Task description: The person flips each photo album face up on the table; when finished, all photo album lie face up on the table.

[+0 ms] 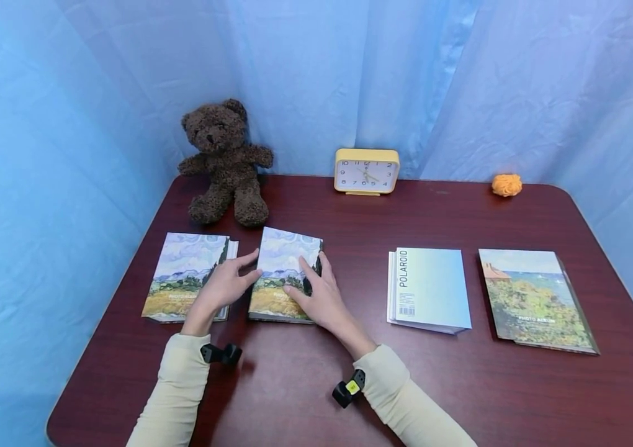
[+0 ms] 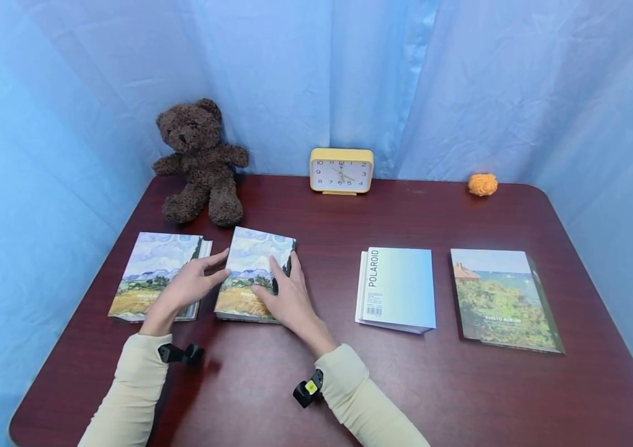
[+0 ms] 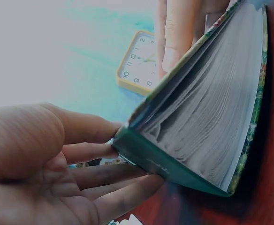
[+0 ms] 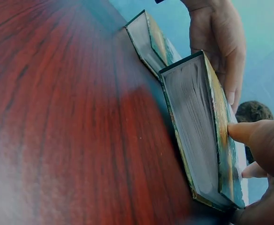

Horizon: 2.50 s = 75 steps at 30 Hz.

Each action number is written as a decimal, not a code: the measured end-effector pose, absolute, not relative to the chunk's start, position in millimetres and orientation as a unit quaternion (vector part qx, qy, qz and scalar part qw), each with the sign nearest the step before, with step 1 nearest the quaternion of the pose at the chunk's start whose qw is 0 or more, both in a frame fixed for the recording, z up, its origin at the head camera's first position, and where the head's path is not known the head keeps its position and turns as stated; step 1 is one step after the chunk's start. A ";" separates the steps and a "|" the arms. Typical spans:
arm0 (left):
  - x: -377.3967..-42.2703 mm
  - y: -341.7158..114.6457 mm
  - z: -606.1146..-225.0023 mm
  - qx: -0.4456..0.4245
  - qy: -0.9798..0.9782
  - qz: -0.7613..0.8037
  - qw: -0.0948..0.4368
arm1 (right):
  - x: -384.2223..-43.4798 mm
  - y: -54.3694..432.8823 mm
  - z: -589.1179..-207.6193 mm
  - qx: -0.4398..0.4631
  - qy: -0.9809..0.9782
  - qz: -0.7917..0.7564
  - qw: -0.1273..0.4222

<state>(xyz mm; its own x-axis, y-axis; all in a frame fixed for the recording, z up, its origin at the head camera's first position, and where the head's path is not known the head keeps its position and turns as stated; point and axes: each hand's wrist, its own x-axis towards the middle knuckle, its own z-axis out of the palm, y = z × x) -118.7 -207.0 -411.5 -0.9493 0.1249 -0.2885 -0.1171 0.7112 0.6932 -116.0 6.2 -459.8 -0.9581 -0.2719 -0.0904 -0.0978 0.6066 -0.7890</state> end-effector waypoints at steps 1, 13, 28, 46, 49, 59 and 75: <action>-118.6 -206.9 -412.3 0.000 0.912 0.380 0.157 | -115.7 6.2 -460.1 -0.106 0.891 -0.430 0.099; -115.0 -208.3 -422.1 -0.012 0.910 0.395 0.124 | -113.3 5.4 -462.0 -0.121 0.898 -0.411 0.103; -111.6 -217.9 -428.3 0.000 0.918 0.389 0.072 | -111.1 4.6 -463.3 -0.159 0.902 -0.395 0.078; -113.7 -204.9 -416.9 -0.006 0.928 0.372 0.009 | -122.8 35.1 -450.3 -0.126 0.896 -0.423 0.056; -114.1 -196.7 -412.3 0.002 0.914 0.405 0.007 | -125.1 47.8 -444.4 -0.117 0.898 -0.423 0.044; -116.3 -156.0 -409.2 0.041 0.882 0.469 0.027 | -130.7 93.2 -424.7 -0.095 0.907 -0.410 0.021; -117.5 -84.1 -426.2 0.080 0.857 0.506 0.057 | -126.4 156.2 -410.8 -0.048 0.923 -0.381 0.006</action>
